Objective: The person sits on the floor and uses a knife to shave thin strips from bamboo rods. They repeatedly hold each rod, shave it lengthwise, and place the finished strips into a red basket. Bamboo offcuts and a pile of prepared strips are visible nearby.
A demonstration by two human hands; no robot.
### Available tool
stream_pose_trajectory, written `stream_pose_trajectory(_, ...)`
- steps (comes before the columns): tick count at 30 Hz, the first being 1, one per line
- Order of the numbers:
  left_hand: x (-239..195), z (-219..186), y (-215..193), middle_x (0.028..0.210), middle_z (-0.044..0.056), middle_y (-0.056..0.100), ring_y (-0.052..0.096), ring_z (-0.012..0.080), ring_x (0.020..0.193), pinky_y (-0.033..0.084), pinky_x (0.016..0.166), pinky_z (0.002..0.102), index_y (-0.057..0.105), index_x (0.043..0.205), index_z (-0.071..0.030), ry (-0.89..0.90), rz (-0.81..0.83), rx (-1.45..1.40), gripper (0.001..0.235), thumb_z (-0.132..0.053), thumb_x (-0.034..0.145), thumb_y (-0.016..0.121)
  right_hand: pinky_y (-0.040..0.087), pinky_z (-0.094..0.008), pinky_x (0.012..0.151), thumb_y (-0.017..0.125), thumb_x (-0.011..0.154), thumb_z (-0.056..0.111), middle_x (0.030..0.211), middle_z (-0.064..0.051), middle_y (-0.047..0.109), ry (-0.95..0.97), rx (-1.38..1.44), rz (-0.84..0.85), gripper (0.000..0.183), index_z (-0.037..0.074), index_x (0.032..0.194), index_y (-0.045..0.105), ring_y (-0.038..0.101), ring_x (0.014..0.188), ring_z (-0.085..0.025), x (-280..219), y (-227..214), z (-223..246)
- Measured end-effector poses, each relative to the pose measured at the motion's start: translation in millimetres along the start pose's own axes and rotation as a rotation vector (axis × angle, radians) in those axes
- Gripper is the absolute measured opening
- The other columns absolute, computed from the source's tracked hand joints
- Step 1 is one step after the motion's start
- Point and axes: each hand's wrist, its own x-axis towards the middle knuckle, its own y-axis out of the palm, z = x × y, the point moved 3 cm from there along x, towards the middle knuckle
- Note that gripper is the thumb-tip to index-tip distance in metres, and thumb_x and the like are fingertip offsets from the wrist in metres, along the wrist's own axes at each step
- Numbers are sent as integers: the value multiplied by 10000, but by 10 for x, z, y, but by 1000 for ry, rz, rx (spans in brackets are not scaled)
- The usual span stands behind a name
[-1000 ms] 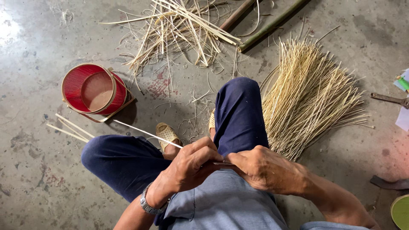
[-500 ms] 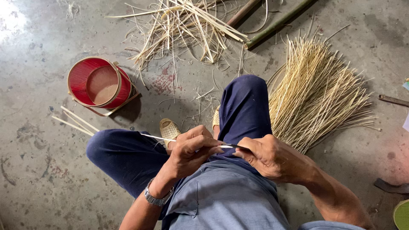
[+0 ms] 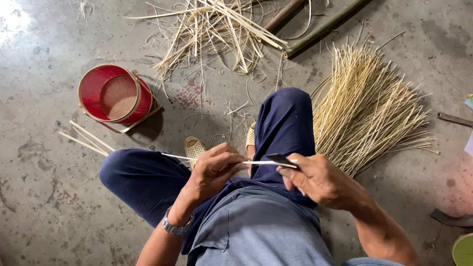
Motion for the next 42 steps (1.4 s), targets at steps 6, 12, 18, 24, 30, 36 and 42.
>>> stream_pose_trajectory(6, -82, 161, 111, 893, 51, 663, 679, 156, 762, 533, 648, 290, 725, 1093, -45, 165, -59, 16, 202, -36, 905, 800, 463, -281, 421, 609, 994, 82, 662, -37, 636, -136, -105, -93, 169, -16, 1088, 709, 592, 494, -118, 30, 52, -60)
stream_pose_trajectory(12, -1, 29, 187, 873, 49, 640, 644, 137, 709, 510, 602, 285, 738, 1129, -59, 218, -75, 60, 264, -38, 877, 815, 524, -307, 542, 613, 1021, 114, 827, -78, 693, -210, -152, -109, 150, 0, 1086, 685, 670, 645, -170, 29, 114, -21)
stream_pose_trajectory(18, 77, -147, 176, 991, 70, 627, 656, 178, 805, 533, 685, 304, 691, 1245, -52, 162, 53, -19, 334, -26, 919, 758, 520, -308, 511, 647, 979, 85, 794, -78, 709, -159, -162, -77, 146, 21, 1086, 722, 667, 590, -170, 40, 128, -122)
stream_pose_trajectory(24, 80, -41, 16, 892, 50, 667, 672, 163, 743, 538, 635, 293, 722, 1150, -53, 35, 46, -5, 258, -50, 900, 787, 538, -281, 504, 620, 959, 35, 739, -56, 685, -214, -76, -77, 211, -20, 1140, 714, 658, 578, -127, -56, -20, -226)
stream_pose_trajectory(30, 1, 24, 23, 884, 63, 674, 689, 178, 769, 551, 651, 300, 734, 1048, -47, 162, -12, 42, 165, -56, 894, 793, 525, -256, 461, 695, 918, 20, 698, -28, 677, -194, -117, -90, 166, 4, 1078, 735, 645, 550, -93, -31, 55, -287)
stream_pose_trajectory(36, 6, 8, 63, 896, 76, 681, 696, 195, 786, 543, 657, 305, 724, 1045, -22, 187, 22, 64, 154, -52, 903, 776, 536, -268, 486, 651, 959, 72, 725, -32, 669, -234, -105, -67, 184, -8, 1108, 723, 646, 579, -96, -32, 16, -228)
stream_pose_trajectory(42, 20, 112, 148, 865, 60, 675, 649, 145, 728, 503, 630, 270, 749, 1057, -12, 27, -166, 35, 139, -6, 919, 767, 601, -275, 561, 600, 1070, 205, 937, -101, 724, -300, 142, -215, 256, 10, 1197, 705, 707, 689, -145, -81, -57, -406)
